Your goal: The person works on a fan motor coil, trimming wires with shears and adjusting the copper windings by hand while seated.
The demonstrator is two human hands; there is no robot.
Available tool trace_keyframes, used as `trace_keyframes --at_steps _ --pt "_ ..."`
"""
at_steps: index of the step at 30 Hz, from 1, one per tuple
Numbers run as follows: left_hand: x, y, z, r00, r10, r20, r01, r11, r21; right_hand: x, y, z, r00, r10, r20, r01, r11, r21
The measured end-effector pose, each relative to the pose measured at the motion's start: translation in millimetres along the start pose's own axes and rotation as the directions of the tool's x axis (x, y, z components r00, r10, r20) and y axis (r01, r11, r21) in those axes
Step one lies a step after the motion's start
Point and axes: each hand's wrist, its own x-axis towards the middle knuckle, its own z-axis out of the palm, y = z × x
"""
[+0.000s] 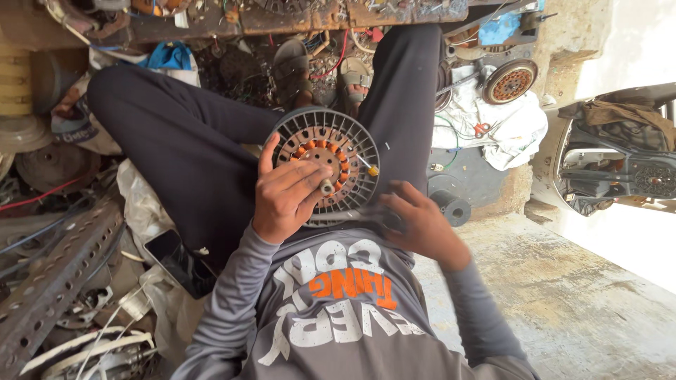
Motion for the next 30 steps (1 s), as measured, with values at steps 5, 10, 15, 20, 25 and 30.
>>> trace_keyframes --at_steps 5,10,15,20,25,30 --pt "-4.1 -0.4 -1.2 1.0 -0.003 0.002 0.003 1.0 0.02 -34.0 50.6 -25.0 0.999 0.024 0.045 -0.044 0.85 0.525" --pt "-8.9 0.3 -1.0 0.999 -0.033 -0.026 0.033 0.999 0.013 -34.0 74.2 17.3 0.974 0.065 -0.217 0.164 0.462 0.871" --pt "-17.8 -0.7 -3.0 0.995 -0.073 -0.062 0.076 0.996 0.044 -10.0 56.6 63.9 0.82 0.462 -0.338 0.402 -0.044 0.915" --pt "-27.3 -1.2 -4.5 0.994 -0.086 -0.068 0.093 0.988 0.12 2.7 9.8 82.0 0.678 0.339 -0.652 0.252 0.726 0.64" --pt "-30.7 1.4 -4.3 0.997 -0.075 -0.035 0.08 0.978 0.19 15.6 -22.0 73.1 0.736 0.035 -0.676 0.041 0.995 0.096" --pt "-36.1 1.6 -3.6 0.994 -0.107 -0.023 0.109 0.976 0.186 7.3 9.4 58.7 0.812 -0.063 -0.58 0.142 0.986 0.09"
